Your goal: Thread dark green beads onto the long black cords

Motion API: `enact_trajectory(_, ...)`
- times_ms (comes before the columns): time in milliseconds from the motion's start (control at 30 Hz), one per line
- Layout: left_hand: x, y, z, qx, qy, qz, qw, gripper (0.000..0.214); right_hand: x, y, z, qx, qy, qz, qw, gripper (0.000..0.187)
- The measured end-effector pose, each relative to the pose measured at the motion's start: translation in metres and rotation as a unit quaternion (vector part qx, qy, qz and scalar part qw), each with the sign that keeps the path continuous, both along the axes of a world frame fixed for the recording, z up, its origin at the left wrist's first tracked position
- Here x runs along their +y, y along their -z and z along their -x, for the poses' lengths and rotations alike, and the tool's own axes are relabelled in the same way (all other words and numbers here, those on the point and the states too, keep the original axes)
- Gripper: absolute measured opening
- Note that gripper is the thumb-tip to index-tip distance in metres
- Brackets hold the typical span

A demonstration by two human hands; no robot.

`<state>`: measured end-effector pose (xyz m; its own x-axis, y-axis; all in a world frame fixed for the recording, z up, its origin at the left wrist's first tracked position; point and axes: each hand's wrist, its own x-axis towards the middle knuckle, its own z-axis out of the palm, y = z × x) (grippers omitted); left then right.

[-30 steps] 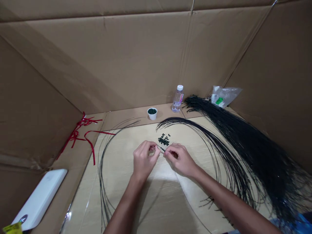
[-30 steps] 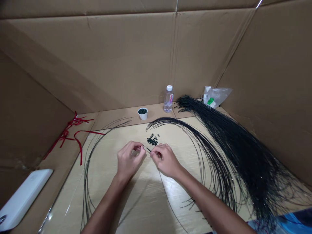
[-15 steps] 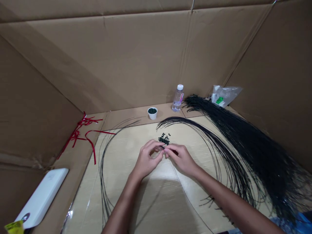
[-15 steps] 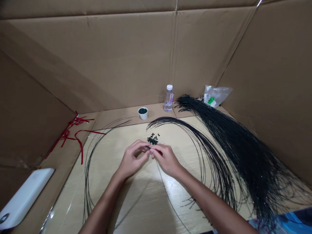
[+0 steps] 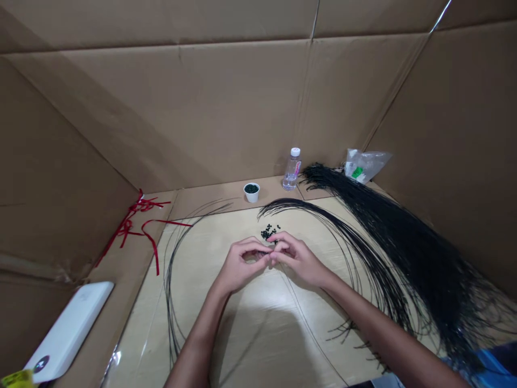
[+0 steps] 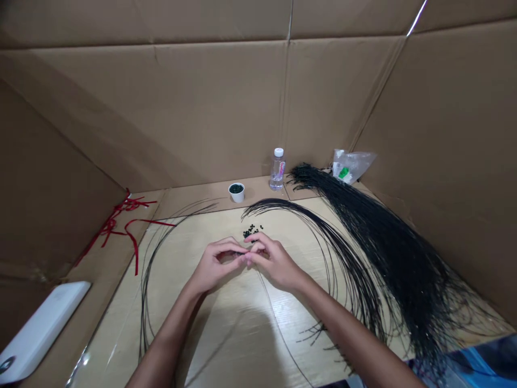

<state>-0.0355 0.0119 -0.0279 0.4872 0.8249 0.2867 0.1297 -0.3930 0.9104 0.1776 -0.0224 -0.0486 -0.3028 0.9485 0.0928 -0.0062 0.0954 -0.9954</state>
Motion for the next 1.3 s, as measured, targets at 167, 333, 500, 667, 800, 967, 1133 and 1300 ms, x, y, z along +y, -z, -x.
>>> enact_trajectory(167,-0.001,-0.021,0.001,0.003,0.015,0.019,1.0,0.01,-0.01,-0.025,-0.009,-0.027,-0.02,-0.005,0.999,0.03)
enact_trajectory(333,-0.017,-0.044,-0.004,0.002,0.019,0.066,0.998,0.006,-0.026,-0.049,-0.016,-0.093,0.023,-0.036,0.995,0.022)
enact_trajectory(500,-0.034,-0.062,-0.003,0.004,-0.005,0.057,0.998,0.004,-0.048,-0.065,-0.018,-0.139,0.037,-0.075,0.987,0.017)
enact_trajectory(667,-0.045,-0.074,0.006,-0.009,-0.008,0.037,0.999,0.0,-0.075,-0.07,-0.021,-0.142,0.064,-0.065,0.986,0.017)
enact_trajectory(800,-0.054,-0.084,0.009,-0.013,-0.005,0.032,0.999,0.001,-0.092,-0.075,-0.024,-0.128,0.072,-0.039,0.988,0.022)
enact_trajectory(967,-0.066,-0.1,0.006,-0.005,0.011,0.046,0.999,0.005,-0.109,-0.092,-0.028,-0.123,0.047,0.027,0.991,0.036)
enact_trajectory(1133,-0.072,-0.119,0.012,-0.03,0.019,0.023,0.999,0.008,-0.134,-0.112,-0.043,-0.149,-0.014,0.083,0.985,0.045)
enact_trajectory(1300,-0.058,-0.125,0.042,-0.071,-0.041,-0.012,0.997,0.005,-0.171,-0.113,-0.08,-0.186,-0.061,0.161,0.967,0.047)
